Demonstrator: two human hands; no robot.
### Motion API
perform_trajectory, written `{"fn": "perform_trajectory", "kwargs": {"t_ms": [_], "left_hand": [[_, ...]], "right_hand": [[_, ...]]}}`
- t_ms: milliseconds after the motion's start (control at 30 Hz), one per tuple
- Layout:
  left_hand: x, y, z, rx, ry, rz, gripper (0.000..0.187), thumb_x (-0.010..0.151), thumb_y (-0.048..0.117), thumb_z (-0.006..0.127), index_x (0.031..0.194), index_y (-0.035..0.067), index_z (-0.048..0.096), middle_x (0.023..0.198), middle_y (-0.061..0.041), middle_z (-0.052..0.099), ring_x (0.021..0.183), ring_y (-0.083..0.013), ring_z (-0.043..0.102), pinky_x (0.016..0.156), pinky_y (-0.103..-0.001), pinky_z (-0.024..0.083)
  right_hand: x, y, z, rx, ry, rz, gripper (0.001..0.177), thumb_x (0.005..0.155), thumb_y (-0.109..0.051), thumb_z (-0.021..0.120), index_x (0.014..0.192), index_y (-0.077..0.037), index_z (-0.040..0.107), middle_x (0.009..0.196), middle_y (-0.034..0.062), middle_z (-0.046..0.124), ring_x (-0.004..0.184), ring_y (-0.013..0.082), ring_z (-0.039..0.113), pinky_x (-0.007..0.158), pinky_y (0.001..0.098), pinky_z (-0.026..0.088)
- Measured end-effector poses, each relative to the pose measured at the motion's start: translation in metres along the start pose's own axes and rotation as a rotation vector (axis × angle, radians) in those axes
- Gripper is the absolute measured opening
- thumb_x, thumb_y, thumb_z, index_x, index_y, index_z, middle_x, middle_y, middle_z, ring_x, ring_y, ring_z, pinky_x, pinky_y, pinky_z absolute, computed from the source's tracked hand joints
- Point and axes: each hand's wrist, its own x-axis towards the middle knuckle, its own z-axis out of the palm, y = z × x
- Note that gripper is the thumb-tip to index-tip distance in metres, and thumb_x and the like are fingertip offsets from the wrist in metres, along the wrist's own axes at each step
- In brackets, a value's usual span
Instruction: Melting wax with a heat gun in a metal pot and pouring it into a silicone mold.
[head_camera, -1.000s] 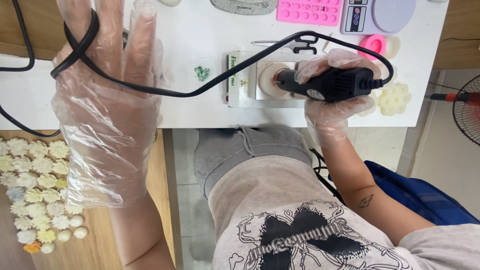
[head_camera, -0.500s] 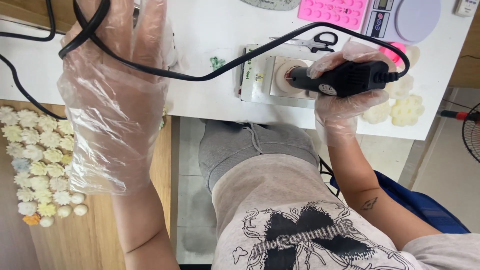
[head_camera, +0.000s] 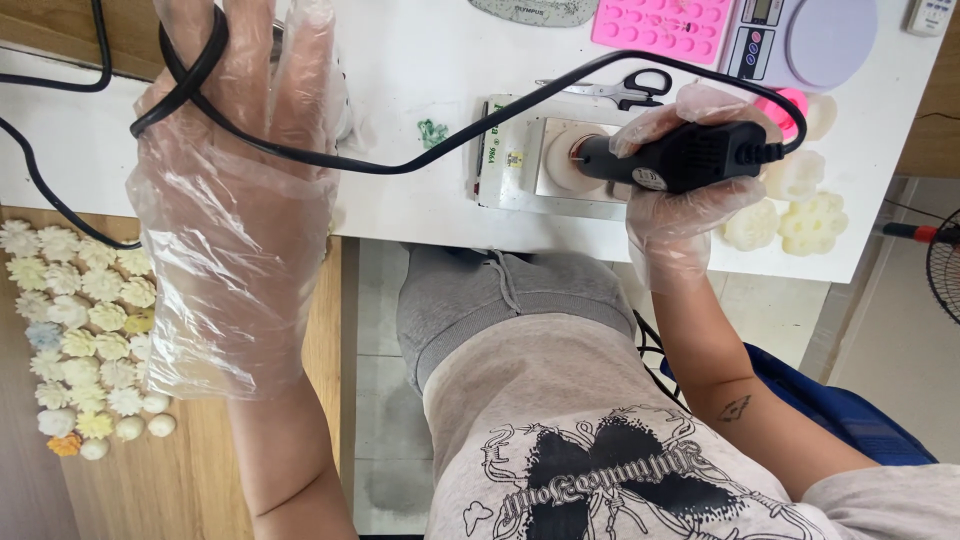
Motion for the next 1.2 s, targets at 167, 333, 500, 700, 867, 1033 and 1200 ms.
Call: {"fn": "perform_trajectory", "kwargs": {"t_ms": [167, 333, 500, 700, 867, 1033, 1200], "left_hand": [[0.002, 0.001, 0.001, -0.005, 0.000, 0.005, 0.054, 0.116, 0.025, 0.049, 0.166, 0.016, 0.031, 0.172, -0.016, 0.024, 0.158, -0.0353, 0.017, 0.129, -0.051, 0.032], [0.006, 0.001, 0.001, -0.007, 0.003, 0.009, 0.054, 0.116, 0.026, 0.049, 0.166, 0.016, 0.031, 0.172, -0.017, 0.024, 0.158, -0.0355, 0.017, 0.129, -0.051, 0.032], [0.017, 0.007, 0.007, -0.030, 0.010, 0.041, 0.054, 0.116, 0.027, 0.049, 0.166, 0.015, 0.031, 0.172, -0.017, 0.024, 0.157, -0.0357, 0.016, 0.129, -0.051, 0.031], [0.077, 0.063, -0.109, -0.060, 0.019, 0.072, 0.054, 0.117, 0.028, 0.048, 0.166, 0.015, 0.031, 0.172, -0.017, 0.024, 0.157, -0.0359, 0.016, 0.130, -0.052, 0.031], [0.088, 0.082, -0.144, -0.073, 0.024, 0.089, 0.054, 0.117, 0.029, 0.048, 0.166, 0.015, 0.031, 0.172, -0.017, 0.024, 0.157, -0.0361, 0.016, 0.130, -0.052, 0.030], [0.091, 0.084, -0.150, -0.079, 0.030, 0.100, 0.054, 0.117, 0.029, 0.048, 0.166, 0.015, 0.031, 0.172, -0.017, 0.024, 0.157, -0.0363, 0.015, 0.130, -0.052, 0.030], [0.090, 0.078, -0.154, -0.079, 0.049, 0.085, 0.054, 0.118, 0.030, 0.048, 0.166, 0.015, 0.031, 0.172, -0.017, 0.023, 0.157, -0.0365, 0.015, 0.130, -0.053, 0.029]], "right_hand": [[-0.002, 0.006, -0.009, -0.078, 0.042, -0.049, 0.079, 0.090, -0.083, 0.052, 0.116, -0.009, 0.051, 0.101, 0.0074, 0.059, 0.072, 0.0256, 0.063, 0.067, 0.0403, 0.056], [-0.005, 0.016, -0.019, 0.000, 0.083, -0.010, 0.070, 0.095, -0.075, 0.055, 0.115, -0.008, 0.051, 0.103, 0.0077, 0.058, 0.073, 0.0265, 0.063, 0.064, 0.0421, 0.054], [0.002, -0.002, -0.019, 0.038, 0.082, -0.015, 0.065, 0.100, -0.072, 0.054, 0.111, -0.008, 0.051, 0.096, 0.0105, 0.057, 0.073, 0.0291, 0.063, 0.065, 0.0449, 0.053], [0.012, -0.007, -0.037, 0.101, 0.082, -0.168, 0.076, 0.090, -0.083, 0.047, 0.116, -0.012, 0.051, 0.081, 0.0144, 0.058, 0.067, 0.0295, 0.064, 0.058, 0.0434, 0.056], [0.008, 0.003, -0.044, 0.163, 0.116, -0.150, 0.074, 0.092, -0.083, 0.046, 0.116, -0.013, 0.051, 0.078, 0.0133, 0.057, 0.067, 0.0280, 0.063, 0.056, 0.0413, 0.055], [0.006, 0.007, -0.029, 0.195, 0.154, -0.143, 0.071, 0.091, -0.079, 0.048, 0.117, -0.014, 0.052, 0.080, 0.0142, 0.059, 0.068, 0.0266, 0.065, 0.059, 0.0401, 0.058], [0.008, -0.005, -0.014, 0.040, 0.145, -0.137, 0.068, 0.095, -0.073, 0.056, 0.114, -0.009, 0.050, 0.092, 0.0137, 0.060, 0.073, 0.0269, 0.064, 0.062, 0.0419, 0.057]]}}
